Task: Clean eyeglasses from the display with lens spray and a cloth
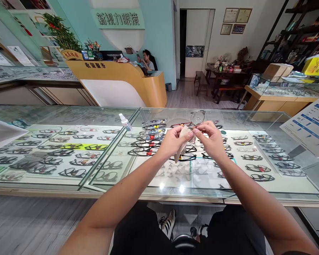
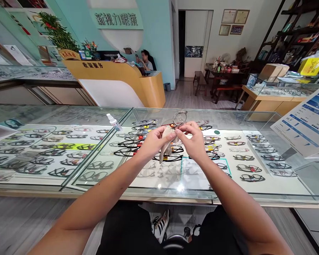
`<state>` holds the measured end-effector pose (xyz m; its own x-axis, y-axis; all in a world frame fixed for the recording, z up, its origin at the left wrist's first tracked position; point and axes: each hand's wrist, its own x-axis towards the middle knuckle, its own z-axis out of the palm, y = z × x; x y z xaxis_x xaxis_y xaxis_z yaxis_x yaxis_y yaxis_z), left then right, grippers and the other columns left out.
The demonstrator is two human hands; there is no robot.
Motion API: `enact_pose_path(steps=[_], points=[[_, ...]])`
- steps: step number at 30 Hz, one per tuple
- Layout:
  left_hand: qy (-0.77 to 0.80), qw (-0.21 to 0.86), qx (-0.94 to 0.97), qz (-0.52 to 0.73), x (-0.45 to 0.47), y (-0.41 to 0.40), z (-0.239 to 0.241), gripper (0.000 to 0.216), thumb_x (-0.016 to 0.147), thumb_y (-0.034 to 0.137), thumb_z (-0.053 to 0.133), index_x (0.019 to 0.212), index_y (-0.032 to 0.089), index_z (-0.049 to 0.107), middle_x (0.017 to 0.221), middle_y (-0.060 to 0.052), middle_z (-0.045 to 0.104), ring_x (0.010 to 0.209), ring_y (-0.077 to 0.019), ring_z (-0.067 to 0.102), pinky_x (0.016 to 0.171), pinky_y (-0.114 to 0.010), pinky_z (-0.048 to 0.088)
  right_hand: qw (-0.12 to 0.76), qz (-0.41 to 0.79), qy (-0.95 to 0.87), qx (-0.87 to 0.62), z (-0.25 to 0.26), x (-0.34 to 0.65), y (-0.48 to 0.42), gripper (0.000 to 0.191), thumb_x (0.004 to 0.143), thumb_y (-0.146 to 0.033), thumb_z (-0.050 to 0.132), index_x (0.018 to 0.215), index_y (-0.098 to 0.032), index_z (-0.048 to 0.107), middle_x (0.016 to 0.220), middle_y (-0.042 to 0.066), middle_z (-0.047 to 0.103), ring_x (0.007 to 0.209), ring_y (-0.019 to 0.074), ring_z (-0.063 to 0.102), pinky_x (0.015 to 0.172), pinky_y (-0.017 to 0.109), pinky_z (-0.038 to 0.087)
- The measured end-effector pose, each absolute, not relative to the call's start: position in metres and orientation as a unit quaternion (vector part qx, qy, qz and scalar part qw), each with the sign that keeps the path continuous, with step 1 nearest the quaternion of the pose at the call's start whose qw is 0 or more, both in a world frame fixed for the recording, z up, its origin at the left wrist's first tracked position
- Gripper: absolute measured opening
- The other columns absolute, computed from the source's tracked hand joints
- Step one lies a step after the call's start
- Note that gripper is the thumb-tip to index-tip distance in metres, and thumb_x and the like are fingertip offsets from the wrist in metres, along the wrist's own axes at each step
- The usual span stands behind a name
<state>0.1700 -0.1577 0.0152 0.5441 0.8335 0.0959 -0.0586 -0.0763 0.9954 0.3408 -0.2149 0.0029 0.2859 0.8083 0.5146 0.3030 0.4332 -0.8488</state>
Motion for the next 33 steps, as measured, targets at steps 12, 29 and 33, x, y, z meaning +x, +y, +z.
enact_pose_path(steps=[12, 29, 33], points=[[0.291, 0.600, 0.649, 0.366, 0.1688, -0.1577, 0.0139, 0.053, 0.078, 0.061, 0.086, 0.090, 0.017, 0.060, 0.078, 0.001, 0.063, 0.064, -0.0110, 0.055, 0.062, -0.025, 0.044, 0.641, 0.217, -0.561, -0.476, 0.0062, 0.3380, -0.2174, 0.028, 0.090, -0.050, 0.080, 0.085, -0.023, 0.075, 0.101, 0.007, 0.064, 0.096, 0.0231, 0.069, 0.090, 0.043, 0.061], [0.275, 0.548, 0.703, 0.360, 0.1706, -0.1568, 0.0115, 0.050, 0.085, 0.064, 0.078, 0.086, 0.018, 0.057, 0.075, 0.003, 0.055, 0.064, -0.0099, 0.048, 0.061, -0.024, 0.040, 0.615, 0.201, -0.611, -0.456, 0.0099, 0.3418, -0.2172, 0.024, 0.096, -0.038, 0.072, 0.080, -0.023, 0.062, 0.095, 0.004, 0.062, 0.093, 0.0205, 0.063, 0.090, 0.039, 0.055], [0.279, 0.524, 0.722, 0.356, 0.1711, -0.1551, 0.0073, 0.048, 0.088, 0.062, 0.074, 0.086, 0.018, 0.056, 0.074, 0.003, 0.054, 0.065, -0.0109, 0.049, 0.061, -0.024, 0.038, 0.594, 0.178, -0.634, -0.462, 0.0083, 0.3430, -0.2166, 0.020, 0.099, -0.036, 0.067, 0.085, -0.024, 0.060, 0.098, 0.004, 0.064, 0.096, 0.0216, 0.061, 0.091, 0.039, 0.052]])
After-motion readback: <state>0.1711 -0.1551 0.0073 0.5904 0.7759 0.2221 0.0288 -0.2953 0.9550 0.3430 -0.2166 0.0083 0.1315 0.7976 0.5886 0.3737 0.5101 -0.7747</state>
